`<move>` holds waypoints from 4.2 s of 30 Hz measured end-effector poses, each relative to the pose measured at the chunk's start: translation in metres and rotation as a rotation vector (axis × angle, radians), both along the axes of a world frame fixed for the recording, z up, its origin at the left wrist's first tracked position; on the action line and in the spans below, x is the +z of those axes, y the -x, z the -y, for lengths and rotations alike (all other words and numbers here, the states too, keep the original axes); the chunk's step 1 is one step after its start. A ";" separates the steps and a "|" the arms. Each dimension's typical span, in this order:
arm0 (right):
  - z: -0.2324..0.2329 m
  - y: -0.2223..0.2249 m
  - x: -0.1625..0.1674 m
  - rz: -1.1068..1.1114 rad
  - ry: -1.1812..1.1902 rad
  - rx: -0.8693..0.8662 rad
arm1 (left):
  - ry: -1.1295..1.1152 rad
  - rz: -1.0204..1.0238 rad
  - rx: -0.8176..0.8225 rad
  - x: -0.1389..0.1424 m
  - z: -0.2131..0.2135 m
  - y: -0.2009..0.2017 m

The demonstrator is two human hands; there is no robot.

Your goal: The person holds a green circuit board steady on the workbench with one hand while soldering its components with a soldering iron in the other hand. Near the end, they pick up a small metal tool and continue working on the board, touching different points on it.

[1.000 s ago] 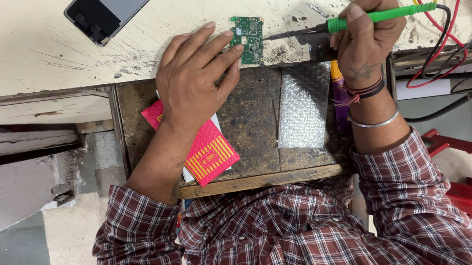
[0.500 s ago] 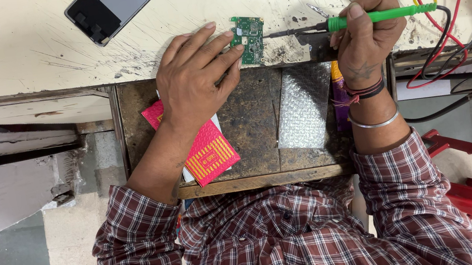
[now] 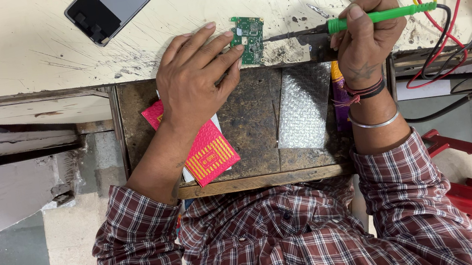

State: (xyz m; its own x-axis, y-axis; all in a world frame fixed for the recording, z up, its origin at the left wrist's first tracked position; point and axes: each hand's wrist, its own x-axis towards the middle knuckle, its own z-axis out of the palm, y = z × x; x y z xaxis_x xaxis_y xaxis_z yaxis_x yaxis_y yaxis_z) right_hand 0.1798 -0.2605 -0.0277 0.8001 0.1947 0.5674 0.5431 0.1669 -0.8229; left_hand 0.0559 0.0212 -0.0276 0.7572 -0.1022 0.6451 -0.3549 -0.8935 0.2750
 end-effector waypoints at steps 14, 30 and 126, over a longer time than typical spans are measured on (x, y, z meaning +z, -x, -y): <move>-0.001 0.001 0.001 -0.008 -0.006 -0.004 | 0.013 0.010 -0.004 0.002 0.001 0.000; -0.001 -0.002 0.002 0.015 -0.013 0.001 | 0.016 0.011 0.003 0.005 0.002 -0.002; 0.001 0.003 0.002 -0.030 -0.018 -0.003 | 0.028 0.019 -0.016 0.009 0.003 0.002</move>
State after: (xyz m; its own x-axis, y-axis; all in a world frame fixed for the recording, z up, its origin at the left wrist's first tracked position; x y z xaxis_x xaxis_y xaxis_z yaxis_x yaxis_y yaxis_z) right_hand 0.1770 -0.2611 -0.0253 0.8174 0.1819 0.5466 0.5187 0.1804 -0.8357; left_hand 0.0540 0.0178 -0.0187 0.7432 -0.0964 0.6621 -0.3747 -0.8798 0.2925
